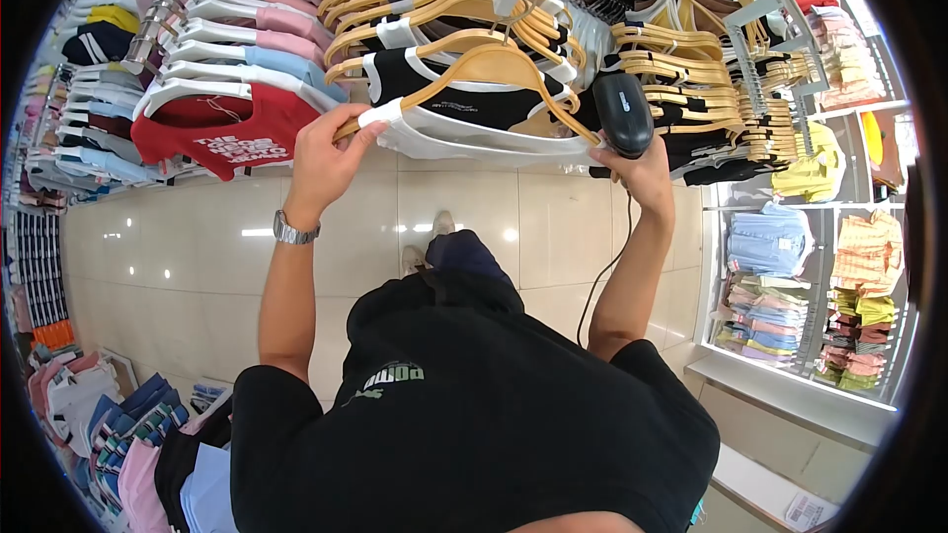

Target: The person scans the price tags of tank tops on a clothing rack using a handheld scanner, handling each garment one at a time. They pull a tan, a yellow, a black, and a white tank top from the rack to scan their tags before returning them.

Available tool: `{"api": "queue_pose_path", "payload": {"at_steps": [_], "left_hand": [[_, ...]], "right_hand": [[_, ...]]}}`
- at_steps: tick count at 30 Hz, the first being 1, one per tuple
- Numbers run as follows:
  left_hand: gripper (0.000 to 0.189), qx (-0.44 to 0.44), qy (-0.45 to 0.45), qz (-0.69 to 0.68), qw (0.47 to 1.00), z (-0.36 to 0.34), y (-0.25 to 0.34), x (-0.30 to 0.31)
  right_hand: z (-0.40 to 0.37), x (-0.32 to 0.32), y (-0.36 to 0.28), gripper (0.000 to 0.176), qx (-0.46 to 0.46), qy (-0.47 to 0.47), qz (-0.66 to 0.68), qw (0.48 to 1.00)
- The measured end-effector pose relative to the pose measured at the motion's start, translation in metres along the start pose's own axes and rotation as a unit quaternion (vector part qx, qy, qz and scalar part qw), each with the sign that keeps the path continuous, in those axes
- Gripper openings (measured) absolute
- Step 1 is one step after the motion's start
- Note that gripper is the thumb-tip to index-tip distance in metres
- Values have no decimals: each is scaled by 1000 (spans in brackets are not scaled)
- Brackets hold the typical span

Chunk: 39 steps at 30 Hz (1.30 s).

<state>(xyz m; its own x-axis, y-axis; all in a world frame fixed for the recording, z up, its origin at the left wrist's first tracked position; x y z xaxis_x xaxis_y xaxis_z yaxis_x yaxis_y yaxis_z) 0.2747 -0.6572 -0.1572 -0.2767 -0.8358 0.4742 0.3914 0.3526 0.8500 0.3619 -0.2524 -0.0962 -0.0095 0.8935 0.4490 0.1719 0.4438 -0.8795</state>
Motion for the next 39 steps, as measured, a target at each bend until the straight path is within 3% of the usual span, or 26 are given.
{"api": "queue_pose_path", "payload": {"at_steps": [5,11,14,15,18,19,22,23,25,26,28,30,31,34,36,39], "left_hand": [[28,55,-37,-47,997,-6,-13,-6],[27,2,-65,-60,996,-8,-22,1],[30,-23,-167,-200,965,-2,-33,21],[50,4,-230,-256,939,-3,-52,28],[78,3,-255,-573,779,-16,-99,22],[95,-6,-271,-606,748,-14,-95,16],[94,-47,-294,-763,573,-10,-88,-6],[93,8,-237,-792,563,-13,-87,-14],[90,118,-119,-830,532,-24,-87,-31],[85,124,-136,-825,534,-25,-88,-39],[76,137,-170,-815,536,-31,-91,-55],[64,218,-148,-716,647,-37,-107,-75],[59,257,-135,-657,696,-36,-107,-79],[50,329,-204,-524,759,-35,-104,-86],[51,309,-318,-437,783,-35,-120,-90],[53,257,-447,-326,792,-33,-139,-106]], "right_hand": [[0,-6,5,32,-20,-15,17,1000],[-2,-7,10,33,-27,-37,37,998],[2,0,30,37,14,-53,98,994],[4,3,43,39,41,-57,123,990],[1,2,71,44,78,-113,293,946],[3,5,88,48,74,-161,315,932],[3,-15,110,49,110,-173,421,883],[6,-20,122,50,147,-205,440,862],[4,-35,139,50,145,-156,524,825],[2,-42,142,50,143,-129,563,803],[1,-53,150,47,183,-177,631,733],[-4,-65,149,51,150,-121,681,707],[-3,-69,149,53,166,-140,695,686],[-4,-77,151,59,140,-114,706,684],[-3,-82,156,64,84,-50,699,708],[-7,-90,129,60,73,-44,692,717]]}}
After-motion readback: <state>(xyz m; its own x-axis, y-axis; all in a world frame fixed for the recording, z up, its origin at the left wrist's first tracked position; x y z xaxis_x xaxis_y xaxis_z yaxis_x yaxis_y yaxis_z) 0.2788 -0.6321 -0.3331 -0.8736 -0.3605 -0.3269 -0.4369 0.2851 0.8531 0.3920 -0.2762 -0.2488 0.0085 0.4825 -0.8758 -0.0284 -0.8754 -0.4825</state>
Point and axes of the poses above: each hand's wrist, its own z-axis towards the middle knuckle, its own x-axis out of the back of the hand, y = z × x, the point moved 1 cm from there along z, towards the middle knuckle, and after that the axes turned 13 degrees about -y, right-handed, at the moved point
